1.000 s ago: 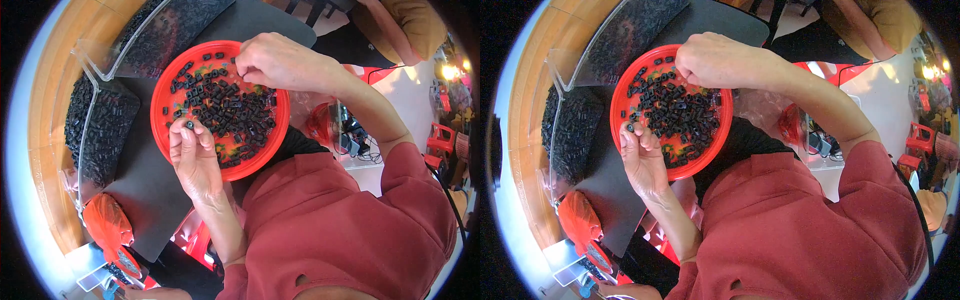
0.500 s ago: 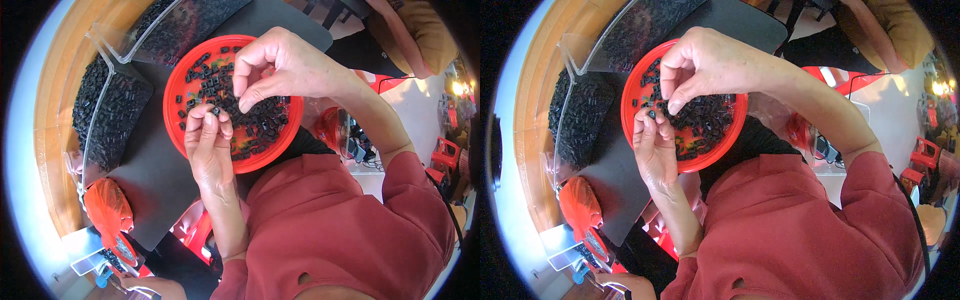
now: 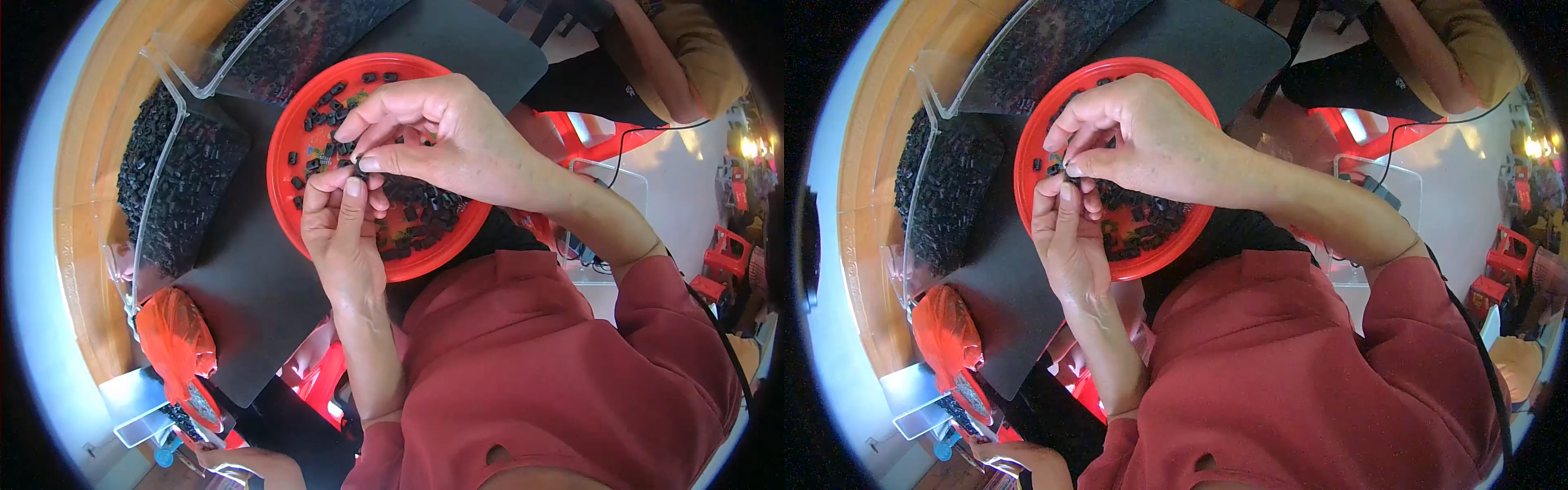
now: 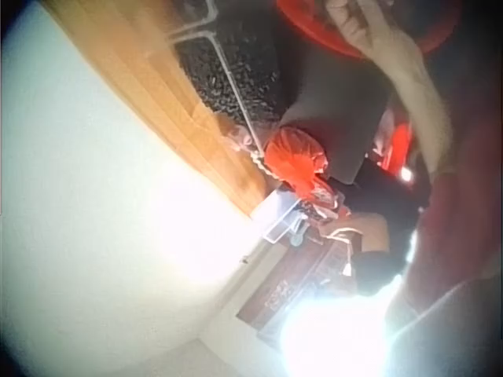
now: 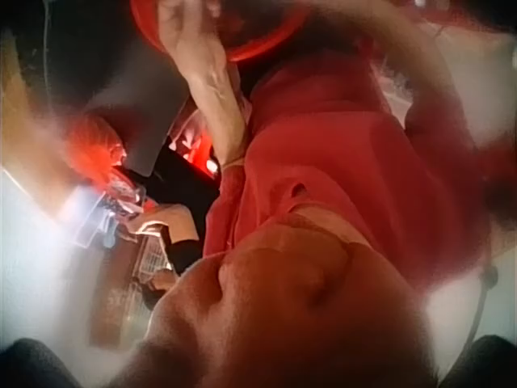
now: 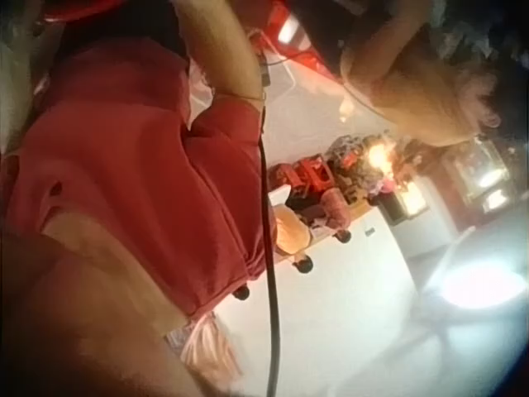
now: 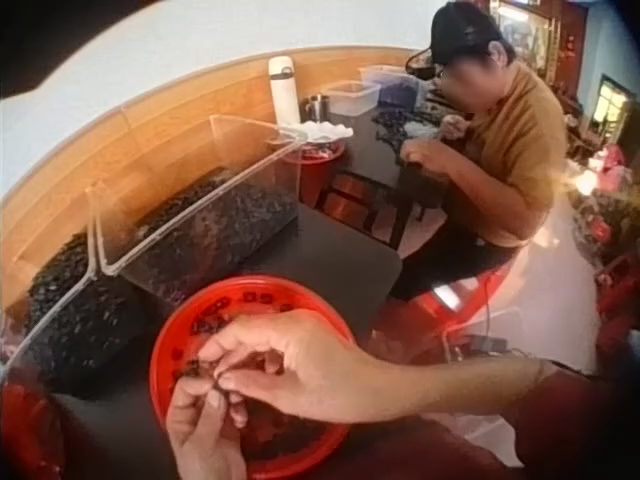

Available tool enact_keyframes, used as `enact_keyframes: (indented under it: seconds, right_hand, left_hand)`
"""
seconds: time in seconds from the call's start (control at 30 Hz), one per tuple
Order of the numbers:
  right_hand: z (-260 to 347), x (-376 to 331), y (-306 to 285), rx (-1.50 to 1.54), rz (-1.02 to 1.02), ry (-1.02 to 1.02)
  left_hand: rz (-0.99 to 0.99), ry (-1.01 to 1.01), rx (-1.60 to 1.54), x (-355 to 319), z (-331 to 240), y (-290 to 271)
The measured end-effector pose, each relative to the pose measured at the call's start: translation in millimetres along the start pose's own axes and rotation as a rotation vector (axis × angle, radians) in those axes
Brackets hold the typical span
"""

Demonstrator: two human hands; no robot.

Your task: The person assembles or sorts small black plastic components by hand on a red tray.

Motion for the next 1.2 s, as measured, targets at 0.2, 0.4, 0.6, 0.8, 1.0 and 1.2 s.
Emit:
enact_keyframes:
  seconds: [0.2, 0.4, 0.6, 0.8, 1.0, 1.2]
  right_hand:
    - [-4, -6, 1, 0.072, -0.021, 0.005]
    - [-9, -9, 3, 0.115, -0.033, 0.004]
    - [-9, -8, -5, -0.169, 0.09, 0.024]
    - [9, -12, -5, -0.435, 0.043, -0.071]
    - [6, -19, -5, -0.346, 0.027, 0.005]
    - [-7, -23, -6, -0.041, 0.075, 0.214]
  left_hand:
    - [-0.03, 0.017, 0.001, -1, -1, 1]
    - [-0.026, 0.041, 0.07, -2, -2, 2]
    - [-0.046, 0.164, 0.24, -6, -9, 8]
    - [-0.055, 0.131, 0.255, -7, -8, 8]
    - [-0.018, 0.134, 0.257, -8, -7, 10]
    - [0.025, 0.17, 0.37, -9, -8, 13]
Point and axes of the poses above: each hand's wrist, its own x-axis towards the middle knuckle, its own y-axis out of the palm, z = x × y, the point moved 7 cm from there along x, towards the middle knuckle, and after that the axes turned 5 degrees about z, right-handed, at the moved point
